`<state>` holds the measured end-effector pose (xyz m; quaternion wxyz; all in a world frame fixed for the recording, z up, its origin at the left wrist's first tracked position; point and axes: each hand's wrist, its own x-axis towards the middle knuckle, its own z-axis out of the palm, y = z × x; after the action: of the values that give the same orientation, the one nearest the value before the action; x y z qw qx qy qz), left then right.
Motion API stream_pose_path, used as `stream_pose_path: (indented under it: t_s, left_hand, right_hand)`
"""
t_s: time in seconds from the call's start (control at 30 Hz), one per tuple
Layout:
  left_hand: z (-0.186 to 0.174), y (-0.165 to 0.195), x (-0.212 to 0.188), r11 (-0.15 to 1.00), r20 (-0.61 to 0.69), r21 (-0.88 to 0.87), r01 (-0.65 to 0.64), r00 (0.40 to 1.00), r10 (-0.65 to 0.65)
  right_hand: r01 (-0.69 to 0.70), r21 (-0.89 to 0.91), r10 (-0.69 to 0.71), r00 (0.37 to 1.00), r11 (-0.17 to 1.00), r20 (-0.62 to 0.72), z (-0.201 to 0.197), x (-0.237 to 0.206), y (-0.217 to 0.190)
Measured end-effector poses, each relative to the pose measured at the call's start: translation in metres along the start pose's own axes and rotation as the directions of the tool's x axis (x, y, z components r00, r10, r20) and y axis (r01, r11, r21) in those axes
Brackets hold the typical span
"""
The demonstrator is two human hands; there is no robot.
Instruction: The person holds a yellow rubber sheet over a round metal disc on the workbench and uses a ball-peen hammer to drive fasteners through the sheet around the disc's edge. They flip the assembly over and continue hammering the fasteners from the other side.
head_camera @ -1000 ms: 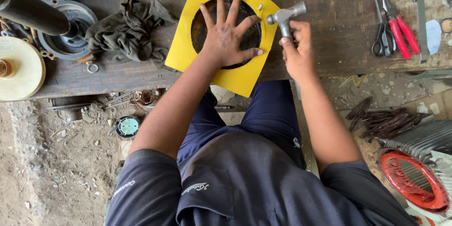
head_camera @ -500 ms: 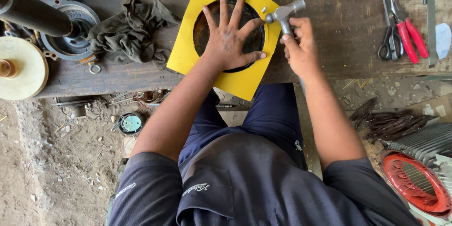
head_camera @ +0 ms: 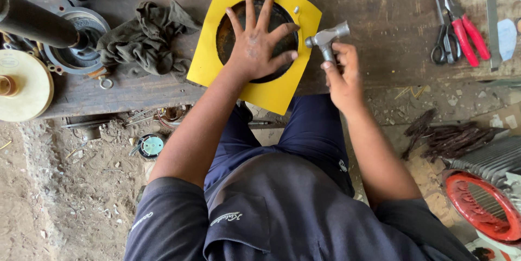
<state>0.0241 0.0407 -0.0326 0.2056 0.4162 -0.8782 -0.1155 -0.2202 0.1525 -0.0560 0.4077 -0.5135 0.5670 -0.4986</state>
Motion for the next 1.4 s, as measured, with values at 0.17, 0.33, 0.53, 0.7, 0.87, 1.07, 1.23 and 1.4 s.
stream_pose_path:
  t_s: [0.17, 0.33, 0.53, 0.7, 0.87, 1.07, 1.23, 1.4]
  left_hand:
    - [0.007, 0.0, -0.002, 1.0, -0.003, 0.016, 0.011, 1.0, -0.011]
    - [0.004, 0.001, -0.001, 0.999, -0.041, 0.054, 0.002, 0.999, 0.0]
    - [0.0, 0.004, 0.0, 0.999, 0.03, 0.028, 0.033, 0.999, -0.033]
    - [0.006, 0.002, 0.0, 0.998, -0.005, 0.062, 0.014, 1.0, -0.013]
    - [0.008, 0.002, 0.0, 0.995, 0.015, 0.093, 0.034, 0.999, -0.036]
    - [0.001, 0.007, 0.0, 0.995, 0.047, 0.081, 0.055, 0.997, -0.059]
    - [-0.001, 0.008, 0.001, 0.995, 0.052, 0.087, 0.058, 0.997, -0.062]
    - [0.0, 0.007, -0.001, 0.995, 0.03, 0.086, 0.041, 0.999, -0.044]
  right_hand:
    - [0.11, -0.06, -0.113, 0.993, 0.992, -0.044, 0.015, -0.023, 0.008]
    - [0.137, -0.094, -0.147, 0.984, 0.986, -0.101, 0.019, -0.023, 0.007]
    - [0.14, -0.056, -0.145, 0.985, 0.989, -0.093, 0.019, -0.026, 0.003]
    - [0.131, -0.08, -0.138, 0.987, 0.988, -0.078, 0.019, -0.03, -0.001]
    - [0.178, -0.074, -0.182, 0.982, 0.981, -0.049, 0.024, -0.037, 0.002]
    - [0.224, -0.135, -0.235, 0.969, 0.965, -0.073, 0.019, -0.035, 0.007]
    - [0.328, -0.143, -0.336, 0.941, 0.934, -0.034, 0.015, -0.034, 0.004]
    - [0.124, -0.084, -0.127, 0.991, 0.989, -0.031, 0.01, -0.028, 0.0]
